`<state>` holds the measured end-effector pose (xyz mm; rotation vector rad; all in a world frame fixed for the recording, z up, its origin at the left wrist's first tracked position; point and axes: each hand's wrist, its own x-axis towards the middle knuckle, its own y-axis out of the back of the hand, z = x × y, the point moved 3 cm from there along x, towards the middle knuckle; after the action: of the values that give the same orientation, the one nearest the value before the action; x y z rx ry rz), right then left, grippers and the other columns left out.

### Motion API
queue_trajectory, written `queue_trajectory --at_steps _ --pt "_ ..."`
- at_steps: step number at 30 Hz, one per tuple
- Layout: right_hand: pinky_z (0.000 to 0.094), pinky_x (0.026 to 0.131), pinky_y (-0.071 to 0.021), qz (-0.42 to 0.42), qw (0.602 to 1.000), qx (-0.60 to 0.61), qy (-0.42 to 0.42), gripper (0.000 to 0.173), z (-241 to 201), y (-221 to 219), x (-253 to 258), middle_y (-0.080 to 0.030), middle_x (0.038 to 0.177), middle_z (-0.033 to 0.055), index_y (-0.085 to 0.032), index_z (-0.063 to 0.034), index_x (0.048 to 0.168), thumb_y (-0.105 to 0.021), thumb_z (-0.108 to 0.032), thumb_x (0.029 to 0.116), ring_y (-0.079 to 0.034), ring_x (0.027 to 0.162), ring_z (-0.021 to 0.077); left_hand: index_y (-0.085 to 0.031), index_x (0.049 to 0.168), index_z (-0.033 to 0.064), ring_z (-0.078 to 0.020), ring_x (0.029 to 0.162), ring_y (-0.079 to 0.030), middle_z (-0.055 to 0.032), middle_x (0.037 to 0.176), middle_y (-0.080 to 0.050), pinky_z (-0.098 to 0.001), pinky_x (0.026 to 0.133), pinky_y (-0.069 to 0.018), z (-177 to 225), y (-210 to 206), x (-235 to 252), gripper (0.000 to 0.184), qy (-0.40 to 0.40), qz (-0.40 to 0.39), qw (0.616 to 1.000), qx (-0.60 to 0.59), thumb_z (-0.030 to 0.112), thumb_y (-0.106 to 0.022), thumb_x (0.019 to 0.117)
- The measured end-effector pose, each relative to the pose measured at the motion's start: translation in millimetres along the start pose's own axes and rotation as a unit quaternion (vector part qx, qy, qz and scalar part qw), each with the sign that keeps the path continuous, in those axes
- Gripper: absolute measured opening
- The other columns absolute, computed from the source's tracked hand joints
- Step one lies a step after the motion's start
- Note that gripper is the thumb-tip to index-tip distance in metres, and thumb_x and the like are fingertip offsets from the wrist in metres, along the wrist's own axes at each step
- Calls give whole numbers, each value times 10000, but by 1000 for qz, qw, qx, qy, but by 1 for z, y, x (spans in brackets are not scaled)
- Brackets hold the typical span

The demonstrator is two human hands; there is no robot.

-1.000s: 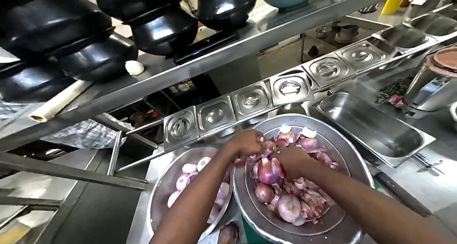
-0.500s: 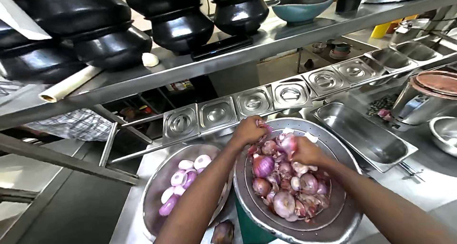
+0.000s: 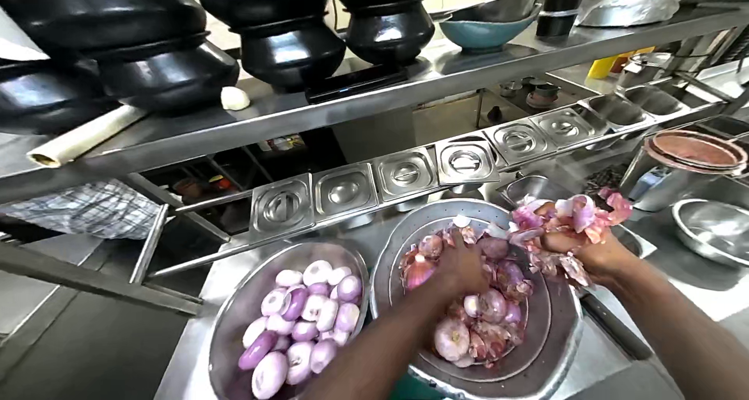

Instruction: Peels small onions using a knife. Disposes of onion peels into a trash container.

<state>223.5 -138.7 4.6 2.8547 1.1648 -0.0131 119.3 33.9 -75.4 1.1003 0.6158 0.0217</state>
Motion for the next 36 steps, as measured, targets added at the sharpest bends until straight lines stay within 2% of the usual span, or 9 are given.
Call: queue_trajectory --at_steps 3,8,12,16,22,28,31,33,36 --pt "298 580 -594 2 999 34 -36 286 20 9 -7 -705 773 62 -670 -55 1014 -761 -8 747 -682 637 146 -342 1568 123 -519 1152 -593 -307 1657 -50 -642 899 -529 4 -13 -5 912 5 -20 1000 -4 341 -787 803" --pt "284 578 -581 -11 994 95 -57 241 48 21 -13 -701 768 52 -681 -82 966 -787 -68 750 -675 639 132 -381 1518 107 -494 1320 -480 -262 1661 -87 -591 948 -534 -4 -23 -13 950 -61 -5 998 33 224 -868 711" --pt "261 580 -577 -28 992 110 -57 168 48 18 -16 -695 736 12 -687 -121 897 -776 -91 758 -665 625 100 -450 1489 146 -422 1219 -578 -242 1627 -203 -519 915 -568 -7 -27 -16 842 -120 20 992 21 190 -825 736" --pt "271 656 -603 -56 985 144 -81 220 67 8 -14 -725 795 8 -692 -115 945 -805 -105 756 -697 700 100 -398 1506 43 -389 1191 -617 -231 1636 -233 -532 954 -549 -4 -24 -4 885 -128 -24 991 -17 463 -793 835" --pt "275 689 -602 -42 976 187 -108 208 87 -11 -9 -724 809 13 -681 -84 938 -790 -92 761 -701 737 98 -425 1482 58 -389 1221 -595 -204 1492 -464 -578 985 -511 5 -21 17 939 -33 -24 999 -12 461 -855 750" --pt "264 651 -589 -37 973 190 -123 115 75 -16 -9 -711 784 -4 -664 -79 946 -690 -73 833 -679 692 85 -342 1539 17 -410 1245 -584 -215 1519 -454 -632 965 -499 15 -20 20 1041 29 -52 997 47 556 -775 761" --pt "309 695 -593 -43 967 226 -113 121 83 -20 -13 -704 808 11 -647 -52 994 -661 -52 874 -677 725 109 -483 1471 41 -400 1299 -556 -194 1506 -494 -627 1020 -468 15 -24 14 862 43 -29 997 59 557 -706 817" --pt "320 734 -599 -37 969 233 -76 220 80 -27 -19 -708 842 9 -629 -42 1051 -694 -27 841 -686 762 109 -649 1298 1 -417 1339 -518 -208 1551 -448 -635 1047 -433 15 -31 13 687 58 -32 992 105 552 -619 887" --pt "295 783 -592 -14 977 210 -19 307 65 -35 -33 -710 890 -20 -628 -53 1076 -745 -10 795 -686 829 79 -566 1394 -35 -415 1392 -464 -229 1562 -425 -607 1109 -380 14 -36 10 699 64 -6 991 117 461 -630 906"
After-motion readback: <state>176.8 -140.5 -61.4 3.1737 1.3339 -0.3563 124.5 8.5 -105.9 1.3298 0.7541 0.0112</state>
